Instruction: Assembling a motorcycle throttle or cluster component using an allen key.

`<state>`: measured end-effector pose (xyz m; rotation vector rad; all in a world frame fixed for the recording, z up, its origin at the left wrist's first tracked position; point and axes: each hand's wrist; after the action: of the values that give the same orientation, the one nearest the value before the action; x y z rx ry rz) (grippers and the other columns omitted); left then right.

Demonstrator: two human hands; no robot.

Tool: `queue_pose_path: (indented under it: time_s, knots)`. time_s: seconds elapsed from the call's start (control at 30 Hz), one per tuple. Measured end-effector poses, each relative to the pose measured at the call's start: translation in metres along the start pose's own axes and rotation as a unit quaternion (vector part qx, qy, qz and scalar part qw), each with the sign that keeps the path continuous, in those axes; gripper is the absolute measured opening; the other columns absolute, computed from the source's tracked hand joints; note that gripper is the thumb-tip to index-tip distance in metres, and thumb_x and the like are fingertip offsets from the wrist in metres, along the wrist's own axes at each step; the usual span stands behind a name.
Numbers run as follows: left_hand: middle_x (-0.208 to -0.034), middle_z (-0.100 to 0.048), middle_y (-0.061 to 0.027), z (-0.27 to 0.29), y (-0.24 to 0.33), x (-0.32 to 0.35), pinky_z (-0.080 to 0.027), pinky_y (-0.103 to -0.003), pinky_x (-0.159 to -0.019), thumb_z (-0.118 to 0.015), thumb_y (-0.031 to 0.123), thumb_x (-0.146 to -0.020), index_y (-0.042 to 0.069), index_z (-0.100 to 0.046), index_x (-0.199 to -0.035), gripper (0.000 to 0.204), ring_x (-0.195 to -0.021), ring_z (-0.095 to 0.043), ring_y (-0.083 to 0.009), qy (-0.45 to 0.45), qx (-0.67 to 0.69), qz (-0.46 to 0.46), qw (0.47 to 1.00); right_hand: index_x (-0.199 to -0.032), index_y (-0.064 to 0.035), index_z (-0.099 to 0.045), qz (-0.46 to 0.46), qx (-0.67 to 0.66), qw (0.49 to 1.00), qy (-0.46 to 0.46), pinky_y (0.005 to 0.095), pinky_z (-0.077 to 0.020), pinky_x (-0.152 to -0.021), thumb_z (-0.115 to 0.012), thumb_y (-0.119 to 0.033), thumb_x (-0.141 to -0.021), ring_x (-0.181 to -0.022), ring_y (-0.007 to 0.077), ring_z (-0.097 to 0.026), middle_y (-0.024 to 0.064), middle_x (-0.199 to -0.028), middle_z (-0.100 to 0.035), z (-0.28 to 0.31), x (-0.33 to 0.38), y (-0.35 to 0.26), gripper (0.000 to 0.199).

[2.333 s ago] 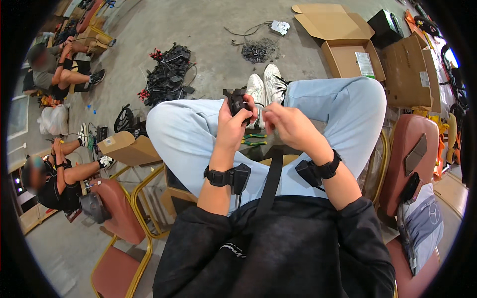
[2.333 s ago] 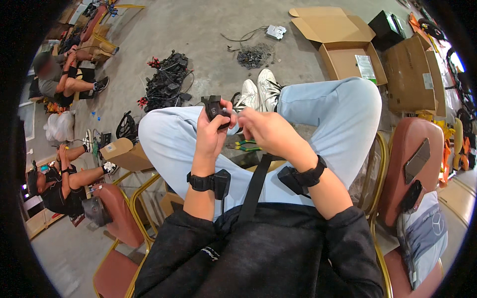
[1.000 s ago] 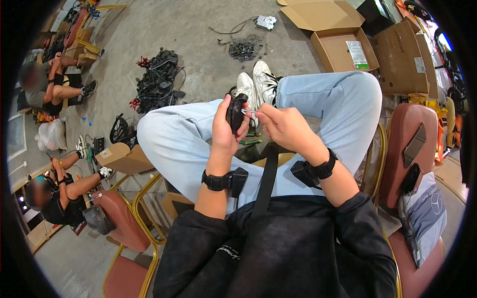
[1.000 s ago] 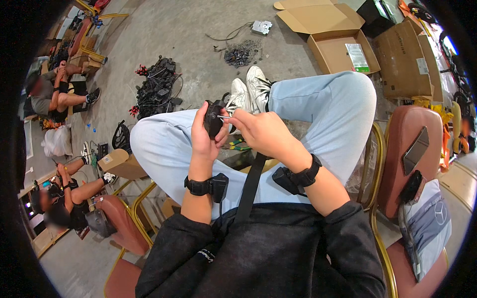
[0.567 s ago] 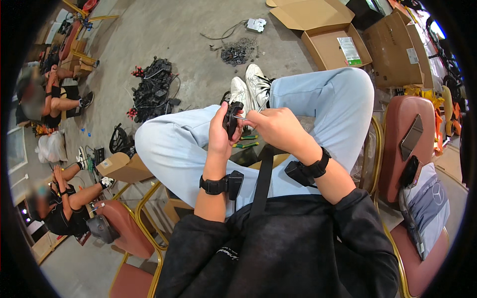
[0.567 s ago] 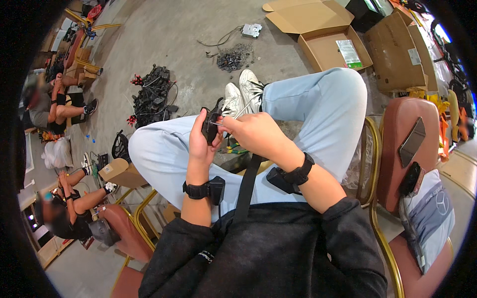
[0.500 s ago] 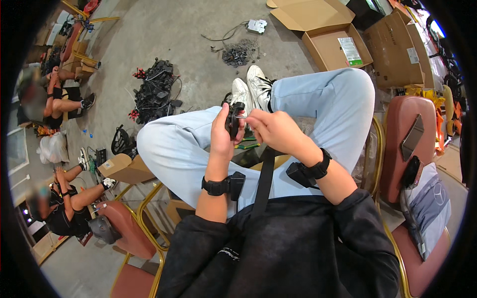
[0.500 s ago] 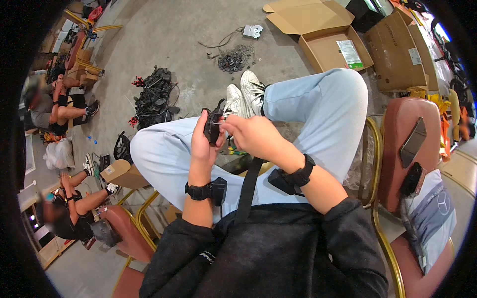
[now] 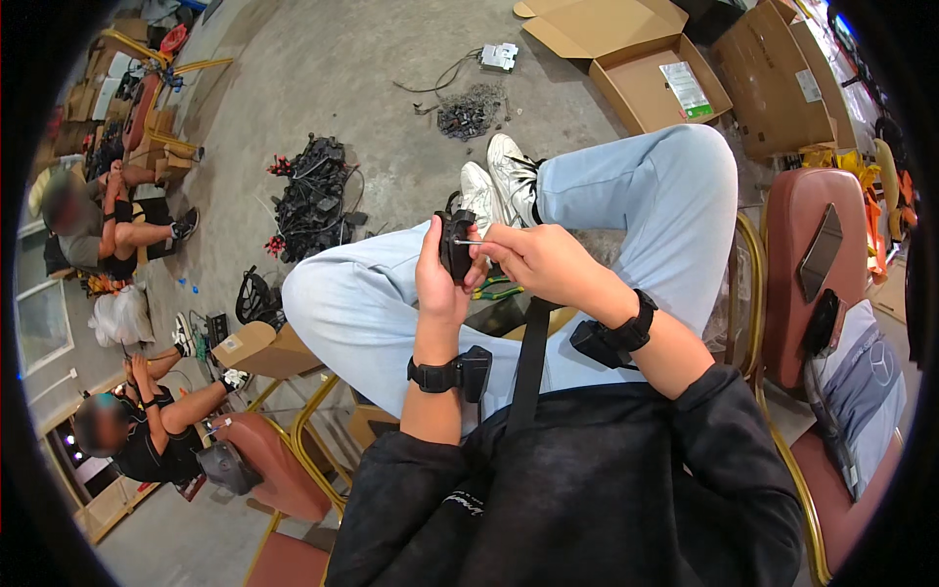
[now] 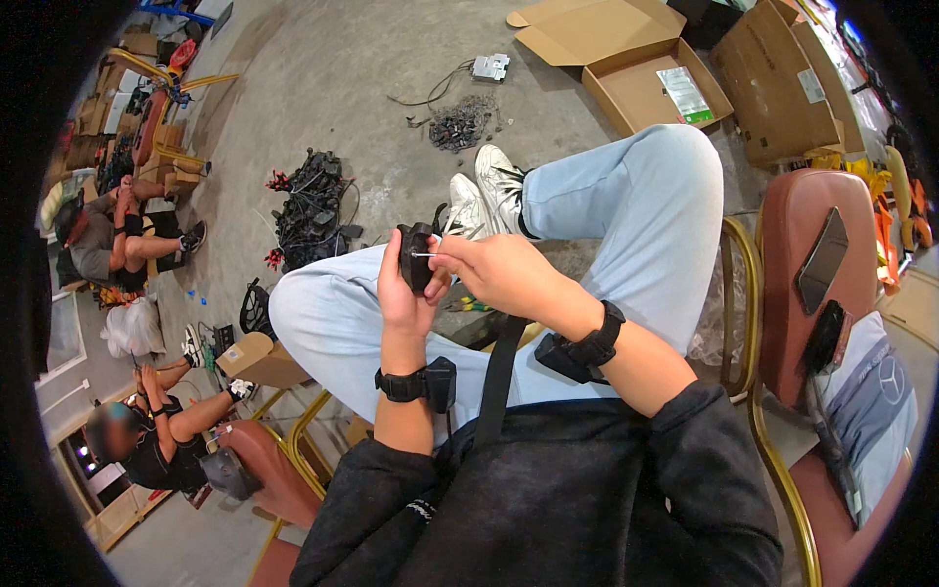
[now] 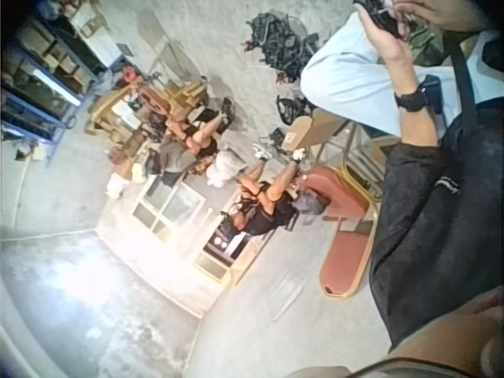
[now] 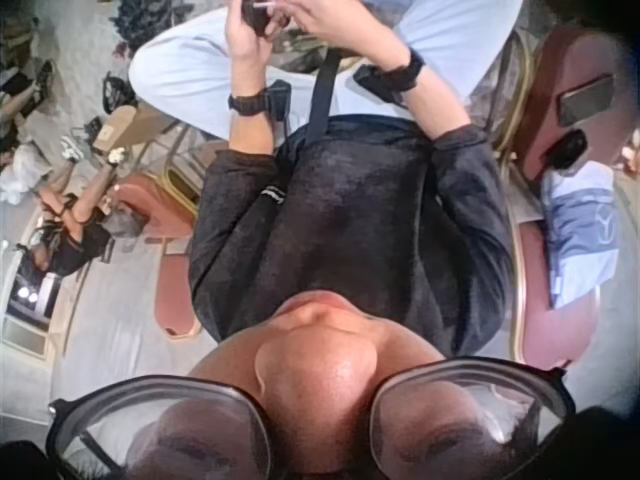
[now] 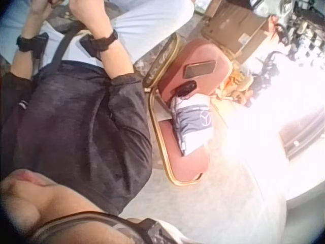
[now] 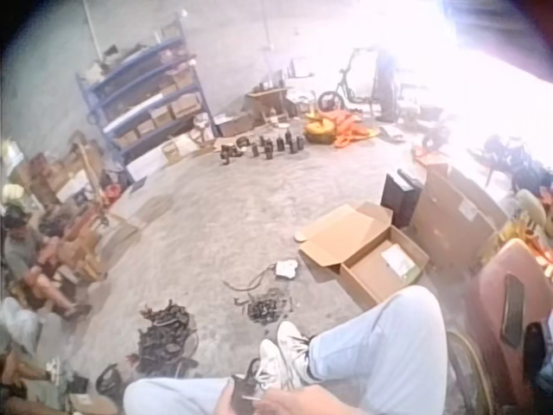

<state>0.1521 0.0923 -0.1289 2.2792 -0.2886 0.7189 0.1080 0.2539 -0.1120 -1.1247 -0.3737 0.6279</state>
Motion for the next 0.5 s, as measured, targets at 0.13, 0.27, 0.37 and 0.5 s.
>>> queue_pose_path:
  time_s: [0.13,0.27,0.37,0.5]
  knots:
    - [-0.065,-0.049,-0.0025,-0.002,0.001,0.002,-0.025,-0.022,-0.037,-0.035,0.046,-0.096,0.003,-0.053,-0.093,0.046,-0.041,-0.035,-0.0094,-0.009,-0.019,0.010,1.000,-0.095,-0.0103,-0.059,0.002,0.108,0.994,0.004,0.0402,-0.0473,-0.053,-0.048,-0.023,-0.093,-0.062,0.0306,-0.062,0.0109,-0.067,-0.063,0.002,0.001,0.002,0.017]
    - [-0.067,-0.048,-0.0027,-0.004,-0.001,0.000,-0.025,-0.023,-0.037,-0.033,0.043,-0.098,0.003,-0.052,-0.094,0.045,-0.042,-0.035,-0.0097,0.020,-0.084,0.009,0.996,-0.095,-0.0102,-0.059,0.058,0.200,0.978,0.005,0.0376,-0.0472,-0.051,-0.047,-0.022,-0.093,-0.058,0.0282,-0.062,0.0095,-0.065,-0.063,0.003,0.002,0.009,0.016]
    - [-0.067,-0.048,-0.0026,-0.001,-0.002,-0.001,-0.026,-0.023,-0.038,-0.032,0.042,-0.098,0.002,-0.052,-0.094,0.045,-0.044,-0.036,-0.0099,0.005,-0.083,0.002,0.997,-0.090,-0.0086,-0.059,0.111,0.217,0.969,0.052,0.0350,-0.0452,-0.048,-0.046,-0.019,-0.093,-0.055,0.0264,-0.062,0.0098,-0.062,-0.062,0.006,0.000,-0.001,0.017]
    - [-0.065,-0.047,-0.0033,0.004,-0.001,-0.002,-0.024,-0.022,-0.037,-0.032,0.044,-0.097,-0.001,-0.052,-0.097,0.050,-0.047,-0.039,-0.0107,-0.017,-0.028,-0.010,0.999,-0.082,-0.0064,-0.057,-0.188,-0.205,0.959,-0.051,0.0338,-0.0441,-0.048,-0.047,-0.020,-0.093,-0.054,0.0258,-0.061,0.0105,-0.062,-0.062,0.006,-0.001,-0.009,0.020]
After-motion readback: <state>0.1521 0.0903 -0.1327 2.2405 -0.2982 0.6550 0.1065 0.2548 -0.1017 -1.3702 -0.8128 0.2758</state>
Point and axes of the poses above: each hand's wrist, its own x-axis away from the middle knuckle, its own z-axis out of the back of the hand, y = z × x
